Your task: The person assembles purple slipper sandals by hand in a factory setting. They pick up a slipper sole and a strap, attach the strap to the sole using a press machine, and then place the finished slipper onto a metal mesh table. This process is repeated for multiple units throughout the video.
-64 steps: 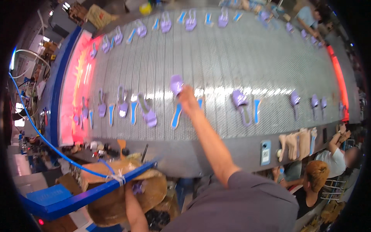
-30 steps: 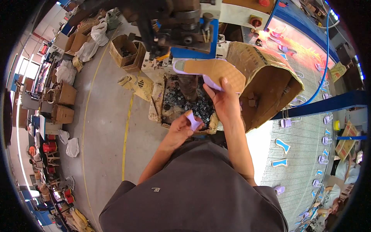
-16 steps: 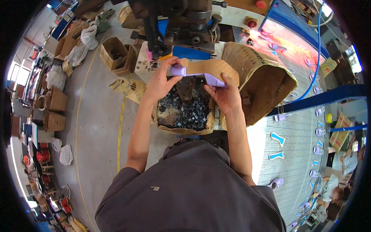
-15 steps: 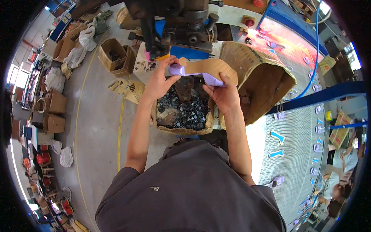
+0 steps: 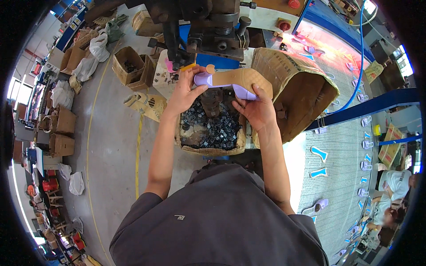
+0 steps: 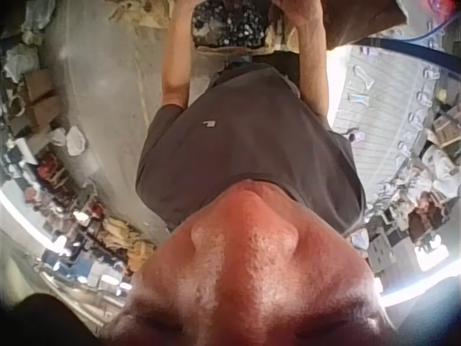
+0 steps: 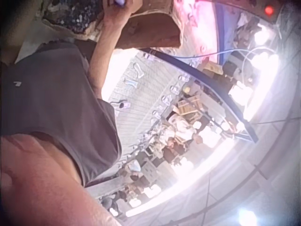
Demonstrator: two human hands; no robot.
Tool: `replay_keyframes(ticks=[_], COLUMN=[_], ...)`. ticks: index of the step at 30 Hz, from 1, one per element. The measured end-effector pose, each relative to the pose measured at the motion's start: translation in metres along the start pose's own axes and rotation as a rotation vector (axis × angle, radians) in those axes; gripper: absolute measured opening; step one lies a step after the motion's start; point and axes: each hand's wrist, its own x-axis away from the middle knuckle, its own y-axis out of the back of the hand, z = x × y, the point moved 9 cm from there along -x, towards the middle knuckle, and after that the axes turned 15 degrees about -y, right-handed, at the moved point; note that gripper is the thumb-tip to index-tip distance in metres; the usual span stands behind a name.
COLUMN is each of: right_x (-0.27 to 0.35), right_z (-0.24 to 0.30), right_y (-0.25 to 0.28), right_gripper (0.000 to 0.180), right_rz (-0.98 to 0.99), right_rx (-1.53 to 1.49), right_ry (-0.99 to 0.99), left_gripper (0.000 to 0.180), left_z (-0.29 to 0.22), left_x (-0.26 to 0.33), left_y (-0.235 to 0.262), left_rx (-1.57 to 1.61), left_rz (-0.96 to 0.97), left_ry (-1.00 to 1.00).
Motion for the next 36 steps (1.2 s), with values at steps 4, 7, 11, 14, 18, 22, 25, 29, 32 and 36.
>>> replay_keyframes(ticks=[4,7,11,14,18,22,25,29,32,36], right_x=[0.001,-0.003,-0.008,-0.013,-0.006,0.009,0.017,0.025,0.026,0.044], right_z=[0.007,0.012,0.014,0.014,0.007,-0.002,-0.019,-0.103,-0.183,-0.236], right_y=[-0.004,-0.013,-0.018,-0.015,-0.019,0.014,0.037,0.096,0.199,0.331], right_gripper=[0.044,0.044,0.046,0.050,0.052,0.055,0.046,0.060,0.055,0.052], right_rz=[-0.008,-0.024,0.002,0.014,-0.042,-0.086,-0.165,-0.323,-0.468,-0.548], right_rx=[-0.013,-0.004,0.017,0.024,0.029,0.063,0.181,0.435,0.640,0.824], right_ry=[-0.018,-0.006,0.007,0.001,0.021,0.148,0.178,-0.051,-0.333,-0.609], left_gripper=[0.066,0.064,0.063,0.062,0.060,0.062,0.063,0.065,0.068,0.068], left_z=[0.003,0.003,0.004,0.008,0.016,0.014,0.017,0.024,0.022,0.025], left_x=[-0.001,-0.003,-0.004,-0.006,-0.006,-0.005,-0.008,0.004,0.008,0.009], left_y=[-0.001,0.003,0.007,0.009,0.012,0.010,0.011,0.005,0.001,0.000], left_rx=[0.162,0.181,0.196,0.212,0.233,0.297,0.346,0.469,0.520,0.540], left_rz=[-0.091,-0.124,-0.132,-0.132,-0.137,-0.199,-0.246,-0.325,-0.400,-0.438], left_ry=[0.011,-0.001,0.006,0.008,-0.001,-0.091,-0.134,-0.150,-0.125,-0.143])
